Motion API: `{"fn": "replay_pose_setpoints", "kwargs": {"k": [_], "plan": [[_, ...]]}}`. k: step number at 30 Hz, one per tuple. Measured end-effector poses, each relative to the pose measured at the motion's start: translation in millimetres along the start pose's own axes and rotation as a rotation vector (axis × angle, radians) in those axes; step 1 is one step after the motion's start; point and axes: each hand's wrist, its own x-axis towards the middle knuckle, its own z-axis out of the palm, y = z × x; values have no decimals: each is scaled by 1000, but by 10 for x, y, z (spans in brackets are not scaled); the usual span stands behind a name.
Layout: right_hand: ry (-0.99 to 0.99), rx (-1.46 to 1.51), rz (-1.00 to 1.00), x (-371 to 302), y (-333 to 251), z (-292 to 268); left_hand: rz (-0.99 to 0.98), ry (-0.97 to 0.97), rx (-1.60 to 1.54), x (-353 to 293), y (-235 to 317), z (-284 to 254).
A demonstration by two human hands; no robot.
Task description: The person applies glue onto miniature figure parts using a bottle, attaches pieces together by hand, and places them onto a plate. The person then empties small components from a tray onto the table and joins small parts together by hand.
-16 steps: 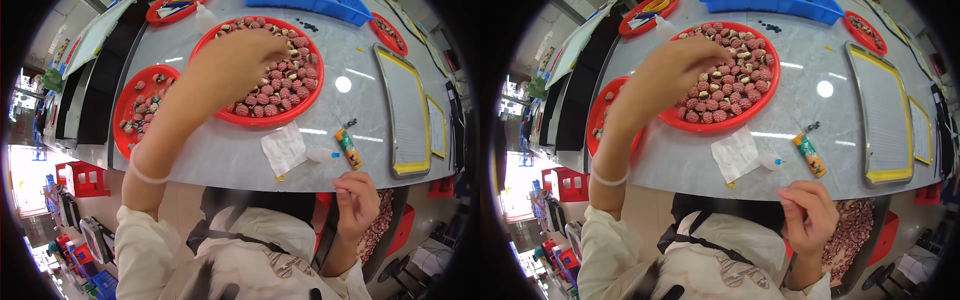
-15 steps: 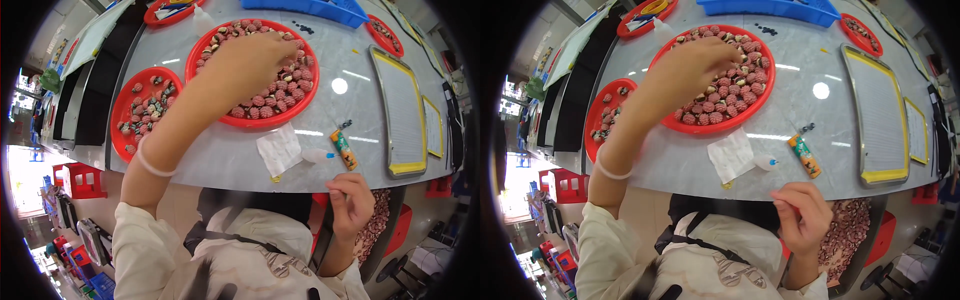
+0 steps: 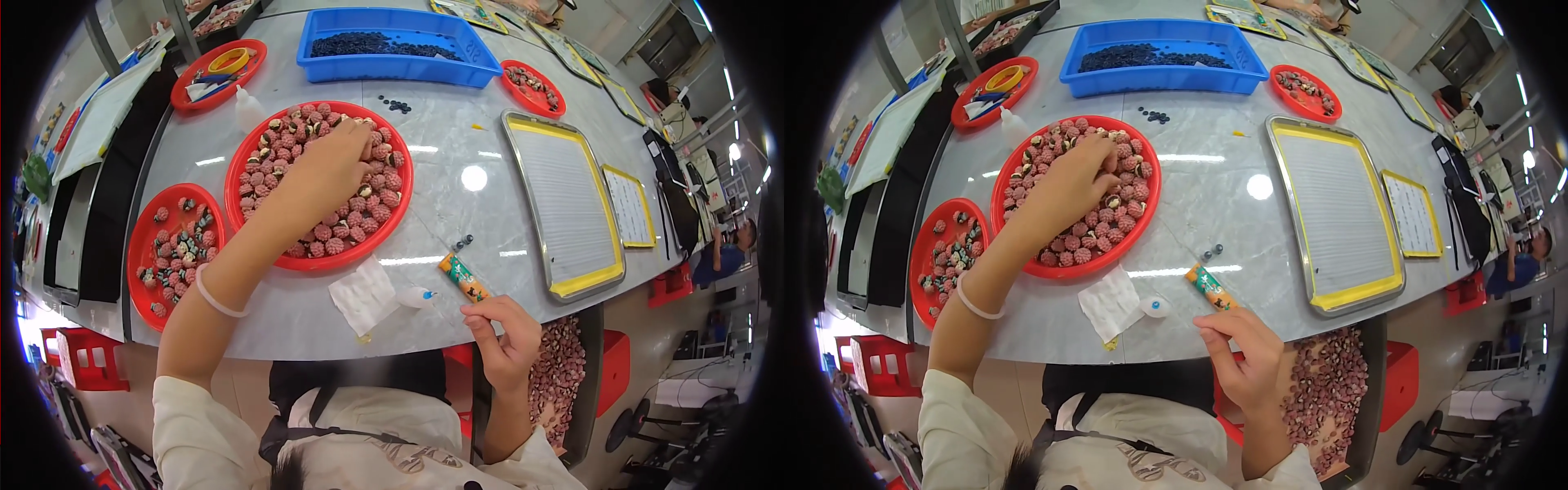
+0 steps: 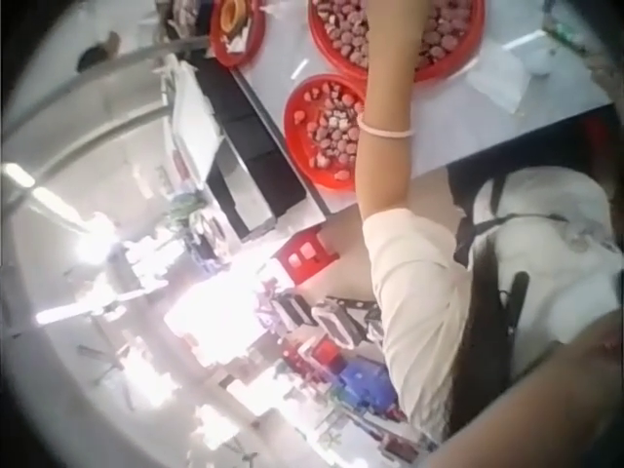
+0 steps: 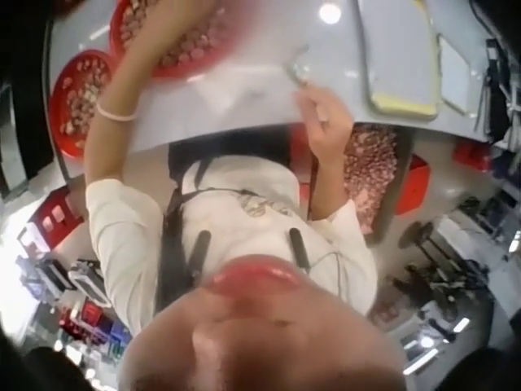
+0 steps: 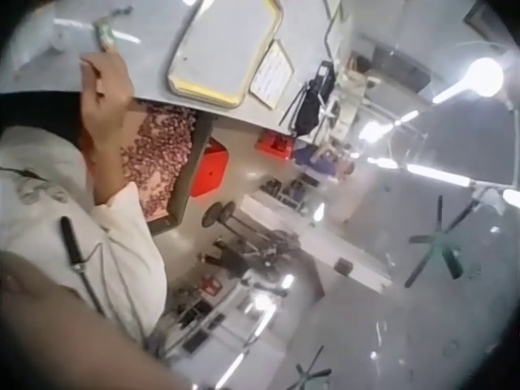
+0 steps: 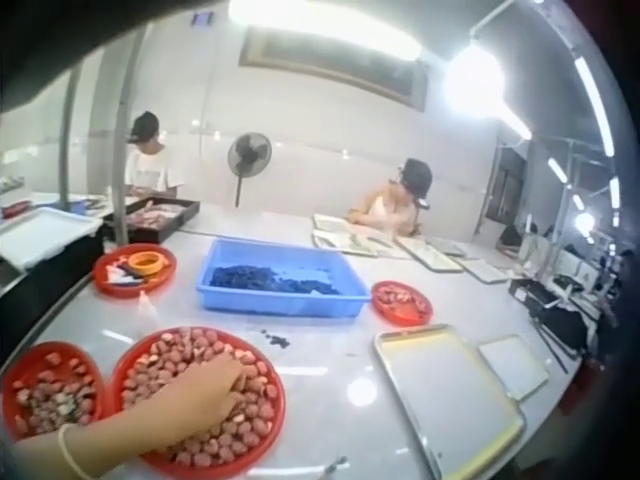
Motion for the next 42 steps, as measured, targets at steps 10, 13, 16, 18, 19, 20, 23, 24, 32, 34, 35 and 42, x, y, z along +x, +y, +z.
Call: {"fn": "replay_pose_setpoints", "kwargs": {"k": [10, 13, 16, 18, 19, 20, 23, 24, 32, 34, 35, 42], "plan": [[-61, -83, 186, 234, 55, 335, -362, -39, -1121, -966, 385, -450], [-229, -120, 76, 294, 74, 431, -417, -42, -1270, -1230, 434, -320], [-265, -61, 119, 276, 94, 530, -326, 39, -1316, -1479, 410, -61], [-294, -103, 65, 234, 177, 592, -348, 59, -1292, -1545, 480, -1], [-277, 5, 158, 214, 192, 613, -466, 86, -1332, -1516, 569, -23], [-256, 112, 250, 185, 197, 630, -586, 113, -1365, -1509, 614, -21], [-114, 320, 270, 108, 104, 576, -516, 148, -1660, -1574, 578, 59], [-39, 440, 321, 93, 66, 525, -539, 145, -1658, -1595, 559, 121], [-47, 298, 326, 77, -206, 129, -561, 31, -1613, -1639, 697, 261], [-68, 331, 303, 64, -197, 101, -442, 169, -1731, -1679, 708, 331], [-90, 361, 262, 60, -187, 104, -452, 161, -1729, -1698, 689, 359], [-188, 411, 97, 66, -125, 41, -506, 79, -1614, -1711, 739, 336]]}}
